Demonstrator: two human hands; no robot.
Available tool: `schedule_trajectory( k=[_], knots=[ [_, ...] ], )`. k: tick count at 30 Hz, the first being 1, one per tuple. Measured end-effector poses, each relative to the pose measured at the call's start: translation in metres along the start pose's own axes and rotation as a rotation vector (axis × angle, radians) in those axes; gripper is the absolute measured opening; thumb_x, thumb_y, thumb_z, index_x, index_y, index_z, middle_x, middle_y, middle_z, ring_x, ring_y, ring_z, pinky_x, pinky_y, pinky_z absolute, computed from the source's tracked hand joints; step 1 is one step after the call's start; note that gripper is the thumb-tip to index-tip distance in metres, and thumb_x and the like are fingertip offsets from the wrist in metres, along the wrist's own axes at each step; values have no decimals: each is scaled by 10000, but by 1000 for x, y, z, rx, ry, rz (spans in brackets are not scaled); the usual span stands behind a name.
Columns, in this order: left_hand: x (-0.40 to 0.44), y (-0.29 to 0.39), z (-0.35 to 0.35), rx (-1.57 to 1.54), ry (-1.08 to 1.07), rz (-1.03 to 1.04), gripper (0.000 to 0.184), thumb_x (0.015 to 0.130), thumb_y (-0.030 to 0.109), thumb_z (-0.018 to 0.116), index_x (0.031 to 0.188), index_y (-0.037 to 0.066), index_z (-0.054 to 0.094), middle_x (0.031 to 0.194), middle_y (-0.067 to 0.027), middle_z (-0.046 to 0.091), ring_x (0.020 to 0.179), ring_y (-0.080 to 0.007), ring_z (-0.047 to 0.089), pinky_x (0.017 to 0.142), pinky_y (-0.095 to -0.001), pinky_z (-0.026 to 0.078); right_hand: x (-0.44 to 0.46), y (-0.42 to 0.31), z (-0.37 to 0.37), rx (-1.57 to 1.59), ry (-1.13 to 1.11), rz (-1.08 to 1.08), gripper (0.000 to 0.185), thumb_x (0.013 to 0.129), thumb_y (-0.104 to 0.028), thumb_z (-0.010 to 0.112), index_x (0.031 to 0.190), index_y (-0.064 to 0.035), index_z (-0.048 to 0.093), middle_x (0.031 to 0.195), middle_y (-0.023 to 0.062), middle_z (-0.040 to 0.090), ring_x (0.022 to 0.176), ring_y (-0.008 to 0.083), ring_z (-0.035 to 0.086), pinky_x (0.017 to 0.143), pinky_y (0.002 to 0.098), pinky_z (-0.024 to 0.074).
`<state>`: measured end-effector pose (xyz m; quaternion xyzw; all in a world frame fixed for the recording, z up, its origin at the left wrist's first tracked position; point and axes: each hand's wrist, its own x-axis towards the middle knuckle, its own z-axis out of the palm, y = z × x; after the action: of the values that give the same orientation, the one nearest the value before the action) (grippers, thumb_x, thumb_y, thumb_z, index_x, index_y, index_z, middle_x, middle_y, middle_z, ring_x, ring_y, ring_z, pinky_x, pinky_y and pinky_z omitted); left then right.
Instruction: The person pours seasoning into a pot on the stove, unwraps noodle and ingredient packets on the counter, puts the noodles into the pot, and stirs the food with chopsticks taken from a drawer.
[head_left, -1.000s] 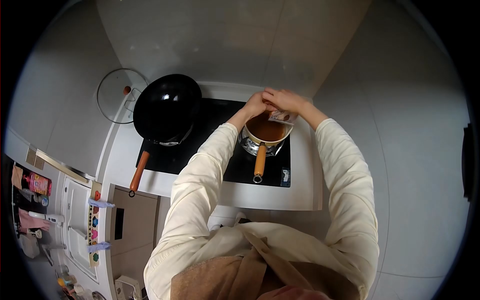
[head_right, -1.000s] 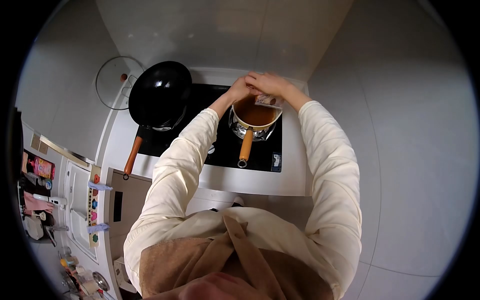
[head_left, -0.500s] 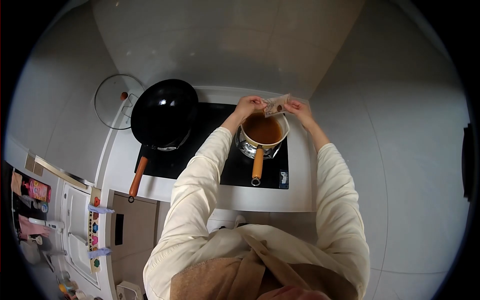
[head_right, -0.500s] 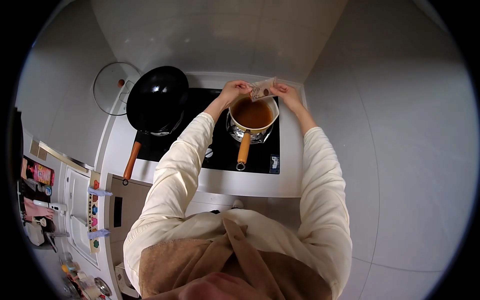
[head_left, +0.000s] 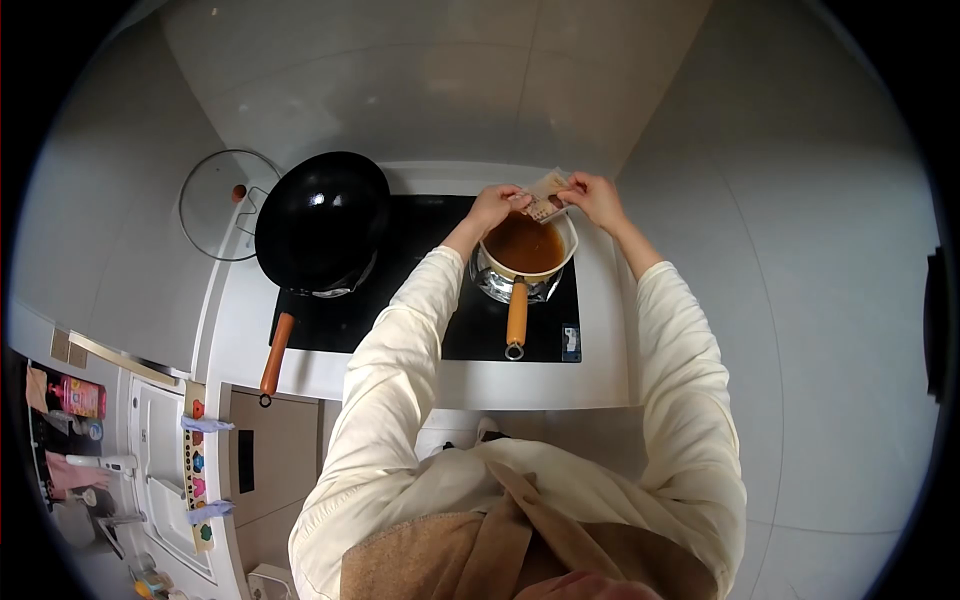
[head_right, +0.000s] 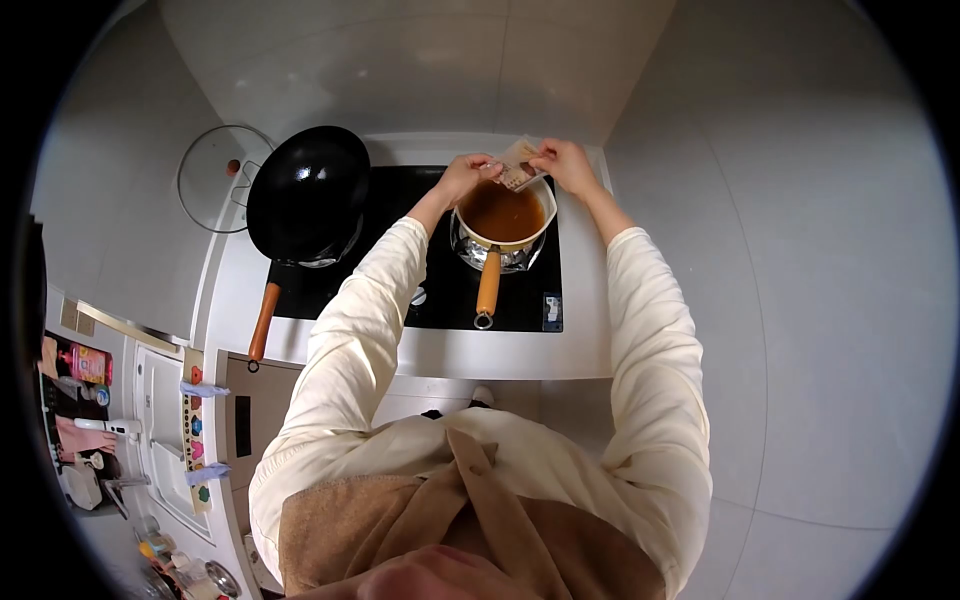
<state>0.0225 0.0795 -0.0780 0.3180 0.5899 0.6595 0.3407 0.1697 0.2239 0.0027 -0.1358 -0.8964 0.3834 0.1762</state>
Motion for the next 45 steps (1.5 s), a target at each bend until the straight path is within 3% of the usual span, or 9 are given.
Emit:
schedule_trajectory(
  k=[7,10,16,19,34,37,40,43,45],
  knots=[
    [5,-6,-2,106,32,36,227,826,138,649,973,-34,630,851,-57,645,737,-105,578,688,-219,465,15,15,10,-93,-130,-145,257,661,-54,712,879,17,596,708,55,615,684,122,557,666,277,453],
    [4,-6,-2,105,64,28,253,797,151,681,961,-37,640,841,-69,651,732,-120,573,691,-239,459,19,9,8,-234,-248,95,273,647,-42,715,895,13,615,774,77,635,733,144,575,687,290,456],
    [11,-10,-1,158,73,57,244,801,153,676,956,-32,649,836,-60,655,738,-116,575,703,-235,457,22,21,19,-349,-125,-120,269,647,-35,708,896,17,619,812,100,654,734,178,602,703,301,467],
    [9,-7,2,180,76,59,233,809,153,668,956,-27,652,839,-51,655,743,-109,571,711,-234,453,19,22,21,-214,-116,-73,293,628,-29,718,900,14,618,810,95,655,740,175,606,721,295,470],
    [21,-21,0,235,63,88,256,757,178,712,930,-5,666,816,-81,672,738,-136,606,708,-260,468,13,15,33,-285,-30,90,412,535,-66,780,915,-23,628,850,108,664,763,221,620,732,311,472],
    [18,-16,-2,297,46,79,266,754,180,713,931,-11,664,819,-96,674,745,-149,614,711,-267,471,12,19,30,-222,-104,24,357,605,-134,777,909,-21,630,832,95,662,762,177,617,711,287,470],
    [15,-15,-8,304,40,70,271,753,182,711,934,-15,662,823,-109,675,742,-163,620,709,-269,471,15,12,20,202,-138,192,268,724,-205,720,897,-21,631,765,50,647,724,120,598,669,267,463],
    [13,-15,-9,304,40,68,262,755,182,707,928,-11,665,820,-112,676,736,-168,623,705,-271,471,20,10,13,-97,-107,107,244,816,-247,642,893,-17,625,698,8,612,672,80,559,625,248,450],
    [13,-13,-7,333,42,84,250,756,181,705,919,-5,669,814,-111,677,728,-166,623,701,-273,470,16,3,15,-79,-56,107,227,813,-217,646,905,-12,615,675,-1,595,648,77,537,600,245,443]
  ],
)
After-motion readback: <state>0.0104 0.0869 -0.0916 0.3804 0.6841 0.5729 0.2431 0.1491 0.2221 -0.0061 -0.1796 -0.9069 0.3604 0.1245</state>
